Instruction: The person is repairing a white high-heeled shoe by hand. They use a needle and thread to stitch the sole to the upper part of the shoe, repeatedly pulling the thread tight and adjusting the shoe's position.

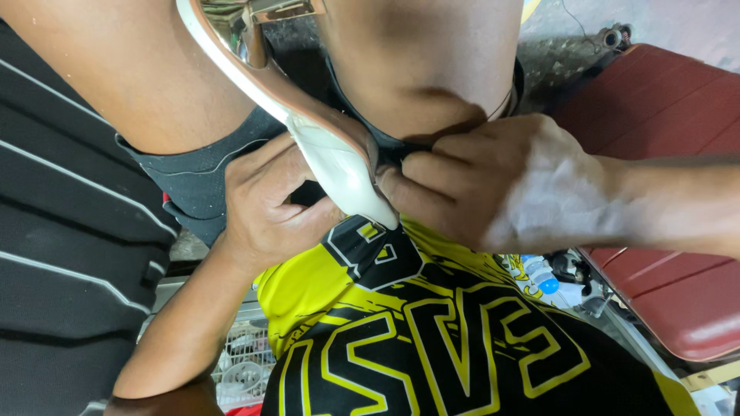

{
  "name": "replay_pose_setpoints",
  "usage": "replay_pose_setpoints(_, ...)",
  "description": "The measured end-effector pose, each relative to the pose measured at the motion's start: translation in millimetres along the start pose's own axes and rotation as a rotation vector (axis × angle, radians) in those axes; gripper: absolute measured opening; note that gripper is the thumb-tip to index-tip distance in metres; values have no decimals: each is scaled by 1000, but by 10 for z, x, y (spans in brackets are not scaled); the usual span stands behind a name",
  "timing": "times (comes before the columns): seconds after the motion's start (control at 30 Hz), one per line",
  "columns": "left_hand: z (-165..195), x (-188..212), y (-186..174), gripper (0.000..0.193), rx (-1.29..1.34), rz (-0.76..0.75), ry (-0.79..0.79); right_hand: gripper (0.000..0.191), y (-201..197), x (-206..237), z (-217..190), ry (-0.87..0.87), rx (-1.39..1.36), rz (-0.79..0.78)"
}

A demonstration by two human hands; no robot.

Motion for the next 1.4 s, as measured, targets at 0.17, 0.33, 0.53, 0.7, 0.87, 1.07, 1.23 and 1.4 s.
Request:
replay_pose_setpoints(0.17, -13, 7, -3, 27, -12, 7, 41, 19, 35, -19, 4, 131, -196, 0)
replay_pose_setpoints(0.33, -18, -5, -5, 27, 42, -6, 40, 14, 65, -7, 35, 239, -324, 40)
replay_pose_setpoints(0.53, 7, -5, -17, 27, 40, -13, 20, 28, 25, -27, -52, -39, 94, 31)
replay_pose_setpoints(0.7, 36, -6, -27, 26, 39, -25, 9, 15, 45, -36, -88, 93, -49, 7)
replay_pose_setpoints(0.87, 46, -20, -24, 27, 32, -27, 9, 14, 73, -28, -81, 104, -65, 0)
replay_pose_setpoints(1.07, 36, -3, -20, 27, 31, -15, 23, 17, 81, -63, -86, 65, -53, 26)
replay_pose_setpoints(1.23, 57, -16, -28, 29, 24, -18, 18, 20, 88, -78, -100, 67, -50, 43)
replay_pose_setpoints(1.4, 133, -73, -64, 25, 101, -111, -91, 15, 47, 3, -14, 77, -158, 104)
Point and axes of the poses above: each hand's wrist, its own x-axis away from the middle knuckle, its own y-axis out of the palm, z = x × y, the point moved 1 cm from there along -x, towards the middle knuckle, and after that the axes turned 8 degrees about -x, right-handed, at the moved point
